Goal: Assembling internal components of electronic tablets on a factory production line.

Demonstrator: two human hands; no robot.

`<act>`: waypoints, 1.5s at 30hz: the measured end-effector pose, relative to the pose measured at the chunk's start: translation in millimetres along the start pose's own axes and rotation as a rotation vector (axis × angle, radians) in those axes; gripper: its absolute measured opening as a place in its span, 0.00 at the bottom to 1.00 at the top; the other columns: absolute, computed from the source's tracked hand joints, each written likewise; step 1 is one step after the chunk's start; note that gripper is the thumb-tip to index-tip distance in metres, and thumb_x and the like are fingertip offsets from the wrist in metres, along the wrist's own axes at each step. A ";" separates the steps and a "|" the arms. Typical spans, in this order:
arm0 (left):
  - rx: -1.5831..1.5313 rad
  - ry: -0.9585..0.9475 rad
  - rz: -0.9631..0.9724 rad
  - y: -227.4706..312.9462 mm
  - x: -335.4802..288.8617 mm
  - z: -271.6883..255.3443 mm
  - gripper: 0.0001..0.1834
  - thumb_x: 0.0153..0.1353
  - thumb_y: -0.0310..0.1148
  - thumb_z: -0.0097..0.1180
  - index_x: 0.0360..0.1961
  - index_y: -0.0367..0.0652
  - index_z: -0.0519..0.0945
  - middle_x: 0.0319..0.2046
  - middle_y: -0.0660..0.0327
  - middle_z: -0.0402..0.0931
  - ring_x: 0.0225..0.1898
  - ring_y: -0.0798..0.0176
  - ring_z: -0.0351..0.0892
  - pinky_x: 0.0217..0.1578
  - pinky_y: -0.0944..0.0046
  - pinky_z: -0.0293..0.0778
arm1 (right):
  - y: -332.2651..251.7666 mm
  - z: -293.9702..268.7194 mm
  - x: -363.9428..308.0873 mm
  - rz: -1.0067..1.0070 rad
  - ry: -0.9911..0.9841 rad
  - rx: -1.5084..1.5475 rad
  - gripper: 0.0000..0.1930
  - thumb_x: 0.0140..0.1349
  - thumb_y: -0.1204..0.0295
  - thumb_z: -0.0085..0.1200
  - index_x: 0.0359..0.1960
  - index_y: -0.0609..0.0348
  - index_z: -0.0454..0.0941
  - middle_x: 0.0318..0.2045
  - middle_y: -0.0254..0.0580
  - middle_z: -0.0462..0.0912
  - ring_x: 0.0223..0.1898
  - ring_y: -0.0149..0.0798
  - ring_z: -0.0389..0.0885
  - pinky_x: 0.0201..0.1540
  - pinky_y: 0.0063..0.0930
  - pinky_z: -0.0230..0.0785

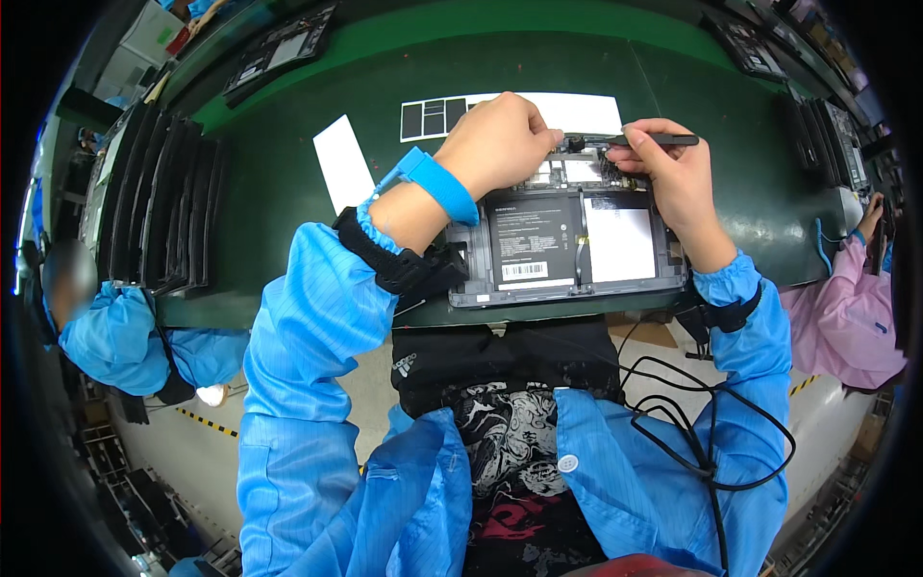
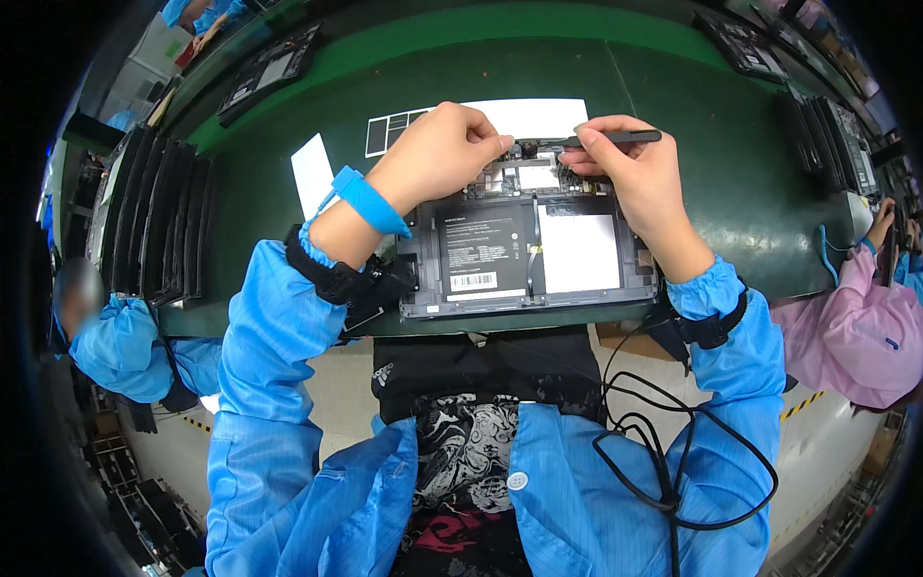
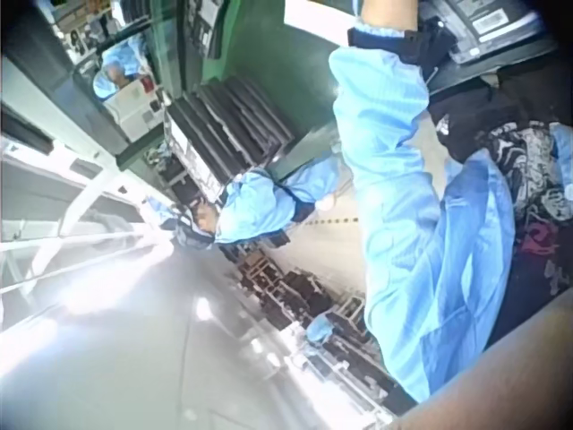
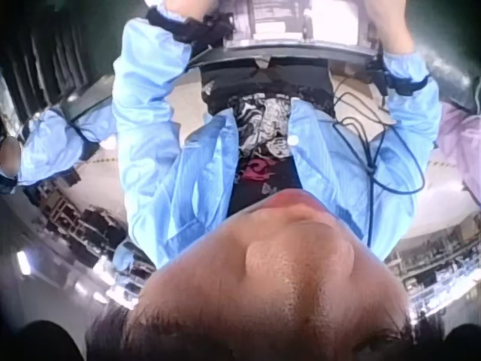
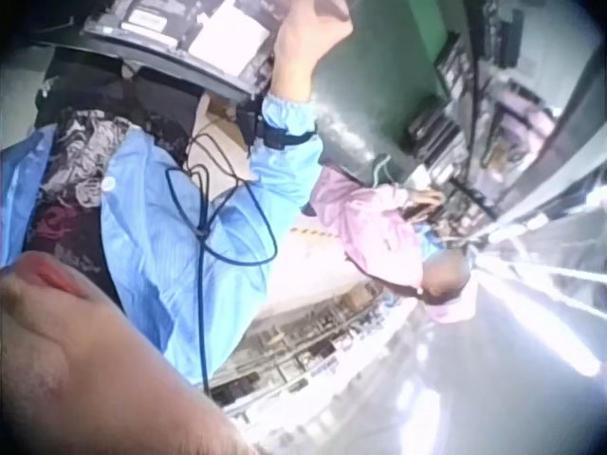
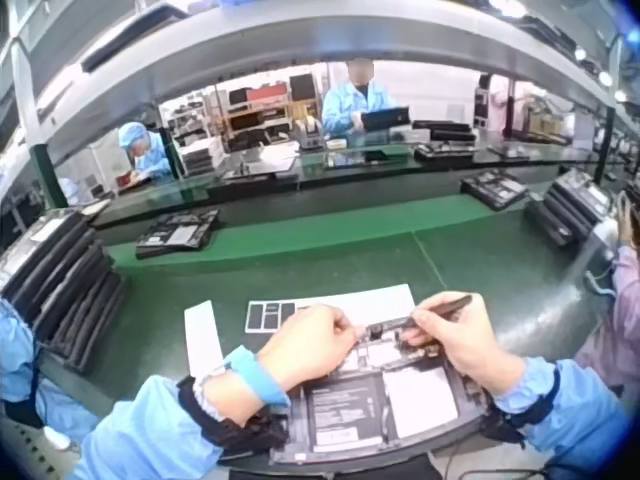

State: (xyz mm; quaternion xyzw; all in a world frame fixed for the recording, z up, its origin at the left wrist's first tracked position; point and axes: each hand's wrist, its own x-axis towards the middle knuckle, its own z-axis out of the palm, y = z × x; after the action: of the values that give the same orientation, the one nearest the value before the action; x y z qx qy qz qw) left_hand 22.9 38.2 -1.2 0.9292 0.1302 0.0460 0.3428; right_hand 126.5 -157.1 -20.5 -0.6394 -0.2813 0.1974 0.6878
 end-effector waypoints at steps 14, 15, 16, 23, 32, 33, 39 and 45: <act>0.034 -0.068 -0.022 5.8 13.1 2.2 0.19 0.56 0.42 0.60 0.22 0.33 0.80 0.12 0.57 0.75 0.14 0.65 0.76 0.20 0.67 0.71 | 2.7 -0.5 2.8 0.019 -0.044 -0.048 0.11 0.62 0.74 0.54 0.39 0.72 0.76 0.31 0.48 0.81 0.34 0.37 0.84 0.38 0.21 0.77; 0.078 -0.059 -0.009 5.0 15.0 2.5 0.19 0.55 0.42 0.60 0.21 0.34 0.80 0.12 0.57 0.75 0.14 0.66 0.76 0.19 0.67 0.71 | 2.5 0.0 2.9 0.021 -0.042 -0.048 0.11 0.62 0.74 0.54 0.39 0.72 0.76 0.31 0.48 0.81 0.34 0.37 0.84 0.38 0.21 0.77; 0.077 -0.062 -0.009 4.0 17.3 2.5 0.19 0.55 0.42 0.60 0.21 0.34 0.80 0.12 0.57 0.75 0.14 0.66 0.76 0.19 0.67 0.71 | 2.2 0.7 3.0 0.022 -0.047 -0.065 0.11 0.62 0.73 0.54 0.39 0.72 0.76 0.31 0.48 0.81 0.34 0.37 0.84 0.38 0.21 0.77; 0.102 -0.129 -0.053 6.9 23.3 -0.6 0.18 0.53 0.41 0.61 0.20 0.35 0.79 0.13 0.58 0.75 0.16 0.66 0.78 0.19 0.69 0.70 | 3.1 0.6 2.2 0.012 -0.056 -0.093 0.11 0.61 0.74 0.55 0.39 0.72 0.76 0.31 0.47 0.81 0.34 0.36 0.84 0.38 0.21 0.77; 0.056 -0.156 -0.113 8.0 25.3 -2.7 0.18 0.54 0.42 0.61 0.20 0.35 0.79 0.12 0.60 0.72 0.14 0.68 0.73 0.18 0.69 0.67 | 2.9 0.3 3.0 0.013 -0.058 -0.084 0.11 0.61 0.73 0.55 0.39 0.72 0.77 0.31 0.47 0.81 0.34 0.36 0.84 0.38 0.22 0.78; 0.052 -0.168 -0.113 7.7 25.5 -3.1 0.18 0.55 0.42 0.61 0.20 0.36 0.79 0.12 0.61 0.72 0.14 0.69 0.73 0.17 0.69 0.66 | 2.7 0.0 3.2 0.016 -0.055 -0.084 0.11 0.61 0.73 0.55 0.39 0.72 0.77 0.31 0.47 0.81 0.34 0.36 0.84 0.38 0.22 0.78; 0.031 -0.150 -0.120 6.5 25.8 -3.1 0.17 0.54 0.41 0.63 0.18 0.37 0.79 0.10 0.65 0.69 0.12 0.72 0.66 0.15 0.69 0.60 | 3.1 -0.6 4.0 0.022 -0.055 -0.070 0.11 0.61 0.73 0.55 0.39 0.71 0.77 0.30 0.48 0.82 0.34 0.37 0.84 0.38 0.22 0.78; 0.029 -0.162 -0.113 5.8 25.6 -3.6 0.17 0.53 0.40 0.63 0.18 0.37 0.78 0.10 0.65 0.68 0.12 0.72 0.63 0.15 0.69 0.58 | 4.6 -2.1 6.7 0.050 -0.051 -0.048 0.12 0.61 0.72 0.55 0.39 0.72 0.76 0.31 0.49 0.82 0.34 0.37 0.84 0.38 0.22 0.78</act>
State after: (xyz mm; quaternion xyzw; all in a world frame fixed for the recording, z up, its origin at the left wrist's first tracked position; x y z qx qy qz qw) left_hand 48.1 43.2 5.2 0.9259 0.1551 -0.0509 0.3407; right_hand 133.3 -154.0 -24.2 -0.6572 -0.2875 0.2240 0.6597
